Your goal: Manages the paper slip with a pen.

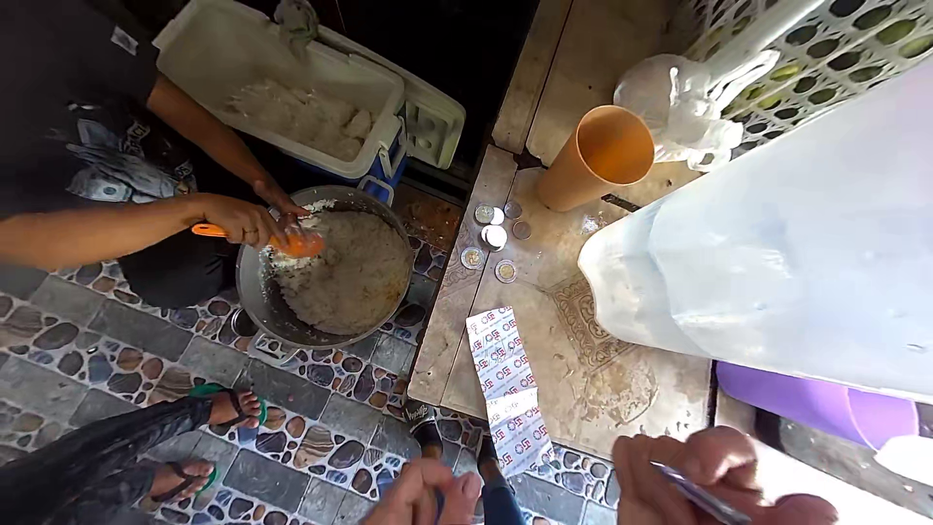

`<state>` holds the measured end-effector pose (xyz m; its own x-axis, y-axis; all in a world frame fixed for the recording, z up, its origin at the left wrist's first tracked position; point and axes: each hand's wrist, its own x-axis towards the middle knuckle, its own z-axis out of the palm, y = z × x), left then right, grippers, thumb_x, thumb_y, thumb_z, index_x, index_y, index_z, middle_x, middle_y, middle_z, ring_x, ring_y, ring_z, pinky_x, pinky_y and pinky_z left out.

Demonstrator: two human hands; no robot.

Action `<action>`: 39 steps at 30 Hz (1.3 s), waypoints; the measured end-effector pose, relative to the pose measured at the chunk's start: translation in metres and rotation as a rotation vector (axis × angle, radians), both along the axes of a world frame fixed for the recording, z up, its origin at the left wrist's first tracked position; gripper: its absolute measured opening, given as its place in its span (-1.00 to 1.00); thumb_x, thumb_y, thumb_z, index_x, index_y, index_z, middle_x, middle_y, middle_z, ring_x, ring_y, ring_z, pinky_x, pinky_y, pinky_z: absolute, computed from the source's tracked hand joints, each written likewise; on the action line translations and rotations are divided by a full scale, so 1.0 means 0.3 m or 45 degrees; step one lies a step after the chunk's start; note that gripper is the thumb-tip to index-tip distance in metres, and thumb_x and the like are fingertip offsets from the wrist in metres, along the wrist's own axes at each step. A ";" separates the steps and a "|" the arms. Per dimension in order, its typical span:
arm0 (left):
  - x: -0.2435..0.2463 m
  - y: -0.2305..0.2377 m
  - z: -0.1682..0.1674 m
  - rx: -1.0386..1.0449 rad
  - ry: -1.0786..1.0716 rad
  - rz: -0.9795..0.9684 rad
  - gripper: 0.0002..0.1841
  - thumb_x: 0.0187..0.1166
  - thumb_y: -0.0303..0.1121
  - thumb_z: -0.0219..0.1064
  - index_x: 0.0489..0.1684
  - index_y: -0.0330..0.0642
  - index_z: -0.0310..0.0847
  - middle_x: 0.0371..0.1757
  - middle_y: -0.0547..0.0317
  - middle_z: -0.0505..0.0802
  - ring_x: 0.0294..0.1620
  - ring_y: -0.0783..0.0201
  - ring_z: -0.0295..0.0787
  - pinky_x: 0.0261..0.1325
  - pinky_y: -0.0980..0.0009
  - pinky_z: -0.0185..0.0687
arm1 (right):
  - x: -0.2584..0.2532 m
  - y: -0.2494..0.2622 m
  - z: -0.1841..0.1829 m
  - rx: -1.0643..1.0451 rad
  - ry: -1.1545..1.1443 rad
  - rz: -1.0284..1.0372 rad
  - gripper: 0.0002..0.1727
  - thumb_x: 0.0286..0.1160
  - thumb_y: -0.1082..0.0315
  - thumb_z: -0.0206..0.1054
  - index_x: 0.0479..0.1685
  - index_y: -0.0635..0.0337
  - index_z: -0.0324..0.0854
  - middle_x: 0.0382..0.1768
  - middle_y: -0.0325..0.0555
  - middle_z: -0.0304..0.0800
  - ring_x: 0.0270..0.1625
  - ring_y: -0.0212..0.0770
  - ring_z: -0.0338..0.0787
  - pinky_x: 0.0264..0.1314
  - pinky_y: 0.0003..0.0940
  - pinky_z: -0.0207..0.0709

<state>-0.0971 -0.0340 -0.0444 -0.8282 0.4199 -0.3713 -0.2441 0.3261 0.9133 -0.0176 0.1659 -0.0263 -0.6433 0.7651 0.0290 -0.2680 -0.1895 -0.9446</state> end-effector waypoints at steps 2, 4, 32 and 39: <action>-0.064 0.017 -0.001 -0.168 0.243 -0.083 -0.72 0.49 -0.23 0.54 -0.10 -0.27 0.73 -0.35 0.22 0.75 -0.42 0.47 0.59 -0.37 0.51 0.53 | -0.007 -0.023 -0.030 -0.053 0.013 0.087 -0.47 0.82 -0.21 -0.09 -0.30 -0.15 0.66 -0.67 -0.52 0.50 -0.55 -0.54 0.57 0.22 -0.37 0.65; -0.093 0.051 0.003 -0.271 0.394 -0.123 -0.72 0.45 -0.23 0.56 -0.04 -0.19 0.75 -0.19 0.23 0.89 -0.28 0.49 0.76 -0.29 0.50 0.67 | -0.024 -0.034 -0.063 -0.101 0.032 0.139 -0.44 0.84 -0.18 -0.11 -0.39 -0.07 0.61 -0.68 -0.48 0.44 -0.53 -0.52 0.57 0.60 -0.23 0.46; -0.178 0.173 -0.127 -0.539 0.956 -0.056 -0.70 0.44 0.20 0.37 -0.04 0.46 0.89 0.35 0.32 0.74 0.30 0.15 0.57 0.14 0.06 0.43 | -0.259 -0.055 -0.013 0.198 -0.155 0.190 -0.91 0.59 0.24 0.43 -0.08 -0.03 0.71 -0.46 -0.34 0.75 -0.51 -0.59 0.64 -0.43 -0.71 0.57; -0.187 0.221 -0.130 -0.404 0.945 -0.091 -0.74 0.41 0.18 0.41 -0.02 0.53 0.84 0.75 0.17 0.44 0.88 -0.17 -0.04 0.74 -0.46 -0.29 | -0.270 0.015 -0.080 0.121 -0.246 0.099 -0.87 0.40 0.35 0.51 -0.32 -0.09 0.64 -0.56 -0.30 0.69 -0.59 -0.50 0.67 -0.48 -0.65 0.62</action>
